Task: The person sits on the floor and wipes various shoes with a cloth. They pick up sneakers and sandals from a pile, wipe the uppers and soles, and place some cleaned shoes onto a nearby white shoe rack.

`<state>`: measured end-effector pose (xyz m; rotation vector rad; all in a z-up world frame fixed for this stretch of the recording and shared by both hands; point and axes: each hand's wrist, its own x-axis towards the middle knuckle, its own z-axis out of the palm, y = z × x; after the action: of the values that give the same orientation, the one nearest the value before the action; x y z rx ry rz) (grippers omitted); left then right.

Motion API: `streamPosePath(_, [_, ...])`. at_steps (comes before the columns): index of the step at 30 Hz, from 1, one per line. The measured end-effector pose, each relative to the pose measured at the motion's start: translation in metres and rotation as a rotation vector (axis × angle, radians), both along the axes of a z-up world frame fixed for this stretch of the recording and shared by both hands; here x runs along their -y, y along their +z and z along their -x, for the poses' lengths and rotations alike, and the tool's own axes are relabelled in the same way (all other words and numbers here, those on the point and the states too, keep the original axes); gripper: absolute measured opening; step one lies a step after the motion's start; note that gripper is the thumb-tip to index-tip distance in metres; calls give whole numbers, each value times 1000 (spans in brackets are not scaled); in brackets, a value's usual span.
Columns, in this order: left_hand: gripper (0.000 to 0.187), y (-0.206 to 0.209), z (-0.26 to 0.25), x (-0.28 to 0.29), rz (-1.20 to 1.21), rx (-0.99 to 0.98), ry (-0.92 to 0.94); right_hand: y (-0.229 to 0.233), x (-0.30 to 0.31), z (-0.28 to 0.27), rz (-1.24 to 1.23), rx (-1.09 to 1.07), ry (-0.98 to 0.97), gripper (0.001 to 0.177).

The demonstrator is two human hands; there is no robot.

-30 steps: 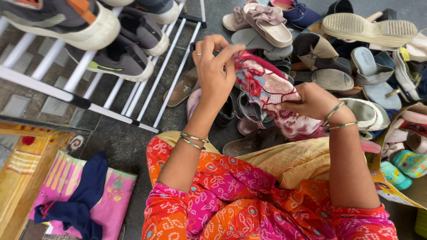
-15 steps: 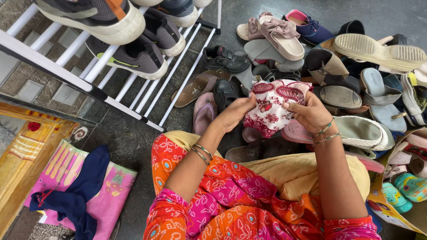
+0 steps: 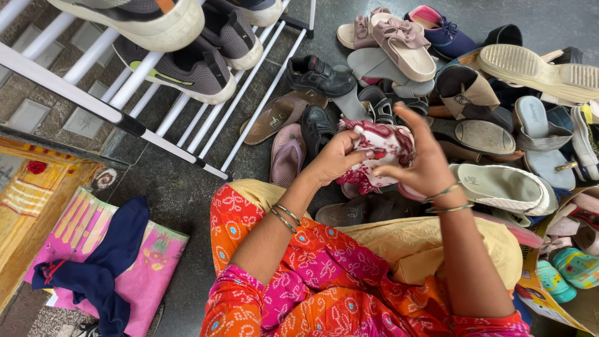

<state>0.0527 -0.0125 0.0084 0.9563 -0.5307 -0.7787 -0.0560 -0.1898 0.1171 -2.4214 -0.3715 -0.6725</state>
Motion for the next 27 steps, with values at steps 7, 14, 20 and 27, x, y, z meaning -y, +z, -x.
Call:
streamPosePath(7, [26, 23, -5, -21, -305, 920, 529, -55, 5, -13, -406, -421, -24, 40])
streamPosePath(14, [67, 11, -38, -44, -150, -95, 370, -62, 54, 4, -1359, -387, 125, 22])
streamPosePath(20, [52, -53, -7, -3, -109, -304, 239, -68, 61, -8, -1317, -611, -55, 7])
streamPosePath(27, [51, -39, 8, 3, 29, -267, 359, -76, 25, -12, -593, -302, -350, 26])
